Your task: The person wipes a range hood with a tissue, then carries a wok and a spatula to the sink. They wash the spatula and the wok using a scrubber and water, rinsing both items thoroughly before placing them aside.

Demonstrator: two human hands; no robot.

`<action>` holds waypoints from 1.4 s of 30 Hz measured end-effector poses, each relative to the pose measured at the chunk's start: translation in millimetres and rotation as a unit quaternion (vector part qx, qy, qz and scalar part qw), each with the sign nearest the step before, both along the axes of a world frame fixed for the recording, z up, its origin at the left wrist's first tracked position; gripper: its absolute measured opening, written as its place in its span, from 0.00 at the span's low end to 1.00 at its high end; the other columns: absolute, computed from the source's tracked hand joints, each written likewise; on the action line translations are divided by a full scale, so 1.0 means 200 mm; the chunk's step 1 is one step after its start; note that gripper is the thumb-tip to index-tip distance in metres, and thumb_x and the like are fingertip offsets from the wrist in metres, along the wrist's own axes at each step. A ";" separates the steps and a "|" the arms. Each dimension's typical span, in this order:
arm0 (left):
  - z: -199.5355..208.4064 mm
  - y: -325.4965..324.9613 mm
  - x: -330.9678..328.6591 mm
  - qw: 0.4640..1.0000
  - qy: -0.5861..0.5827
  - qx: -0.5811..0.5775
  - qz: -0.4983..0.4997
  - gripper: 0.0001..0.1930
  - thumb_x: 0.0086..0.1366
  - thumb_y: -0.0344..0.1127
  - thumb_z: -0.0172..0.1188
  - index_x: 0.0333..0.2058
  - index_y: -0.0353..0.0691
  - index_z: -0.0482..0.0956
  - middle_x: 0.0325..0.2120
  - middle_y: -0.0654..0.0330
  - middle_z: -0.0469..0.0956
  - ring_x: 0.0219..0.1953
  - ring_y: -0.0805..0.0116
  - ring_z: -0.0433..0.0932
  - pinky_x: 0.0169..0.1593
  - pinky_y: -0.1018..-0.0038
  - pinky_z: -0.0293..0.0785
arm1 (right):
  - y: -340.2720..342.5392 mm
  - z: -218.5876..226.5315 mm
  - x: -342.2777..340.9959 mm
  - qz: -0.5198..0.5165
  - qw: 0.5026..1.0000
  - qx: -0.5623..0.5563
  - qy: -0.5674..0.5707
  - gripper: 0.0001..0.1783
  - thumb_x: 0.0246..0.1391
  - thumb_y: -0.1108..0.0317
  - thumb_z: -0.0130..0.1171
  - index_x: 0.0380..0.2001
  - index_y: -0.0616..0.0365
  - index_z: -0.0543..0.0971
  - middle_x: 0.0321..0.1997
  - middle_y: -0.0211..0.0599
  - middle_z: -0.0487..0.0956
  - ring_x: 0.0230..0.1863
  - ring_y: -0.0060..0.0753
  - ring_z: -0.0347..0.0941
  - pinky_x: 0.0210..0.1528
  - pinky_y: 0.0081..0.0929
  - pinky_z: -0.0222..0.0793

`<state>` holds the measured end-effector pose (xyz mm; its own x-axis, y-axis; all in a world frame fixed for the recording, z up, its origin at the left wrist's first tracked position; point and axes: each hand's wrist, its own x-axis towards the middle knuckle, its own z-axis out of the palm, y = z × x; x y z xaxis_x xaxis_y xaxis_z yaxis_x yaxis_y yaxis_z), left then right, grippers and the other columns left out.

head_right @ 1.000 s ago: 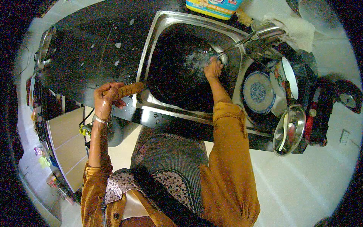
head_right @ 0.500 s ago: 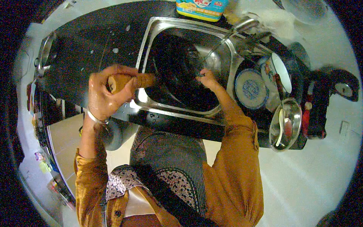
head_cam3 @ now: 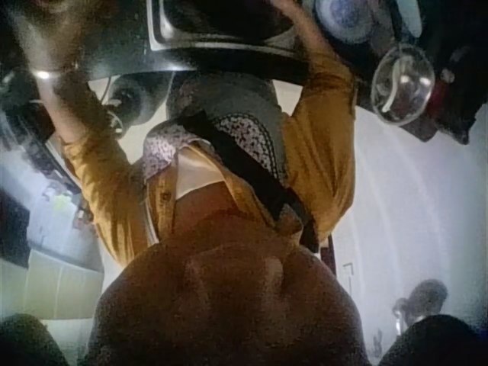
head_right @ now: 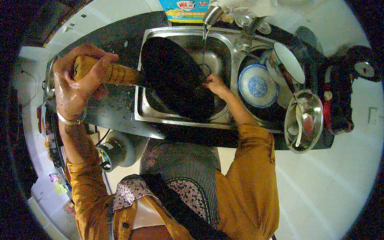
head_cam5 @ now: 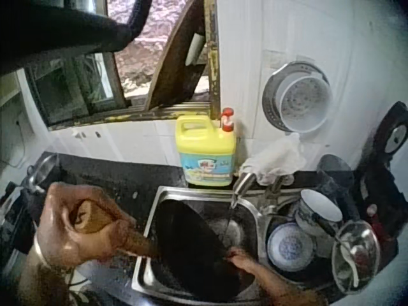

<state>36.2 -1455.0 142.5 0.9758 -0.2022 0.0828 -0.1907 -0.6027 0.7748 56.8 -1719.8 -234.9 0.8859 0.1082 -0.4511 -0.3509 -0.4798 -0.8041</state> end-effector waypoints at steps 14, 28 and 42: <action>-0.74 0.69 -0.04 0.983 0.081 -0.162 0.027 0.07 0.55 0.31 0.57 0.31 0.33 0.75 0.36 0.51 0.76 0.27 0.70 0.76 0.27 0.78 0.77 | 0.15 -0.10 0.12 0.091 0.957 -0.219 -0.166 0.14 0.37 0.75 0.60 0.28 0.57 0.66 0.37 0.47 0.66 0.42 0.53 0.63 0.42 0.43 0.61; -0.90 0.70 -0.13 0.950 0.289 -0.056 0.101 0.14 0.54 0.36 0.60 0.36 0.32 0.77 0.20 0.56 0.76 0.13 0.77 0.70 0.13 0.82 0.64 | 0.24 -0.14 0.04 0.291 0.917 -0.243 -0.122 0.18 0.41 0.69 0.59 0.38 0.58 0.71 0.41 0.47 0.65 0.48 0.50 0.62 0.45 0.40 0.63; -0.91 0.70 -0.11 0.965 0.239 -0.044 0.103 0.10 0.53 0.32 0.60 0.32 0.32 0.79 0.17 0.57 0.77 0.12 0.77 0.69 0.18 0.81 0.66 | 0.63 -0.19 0.14 0.308 0.940 0.015 -0.142 0.10 0.38 0.74 0.54 0.27 0.60 0.68 0.22 0.39 0.67 0.27 0.30 0.66 0.32 0.29 0.64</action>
<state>13.6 -1314.7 -39.5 0.9256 -0.0118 -0.3784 0.3180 -0.5181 0.7940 84.6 -1593.3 -272.8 0.7347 0.6499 -0.1943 0.2178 -0.4974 -0.8398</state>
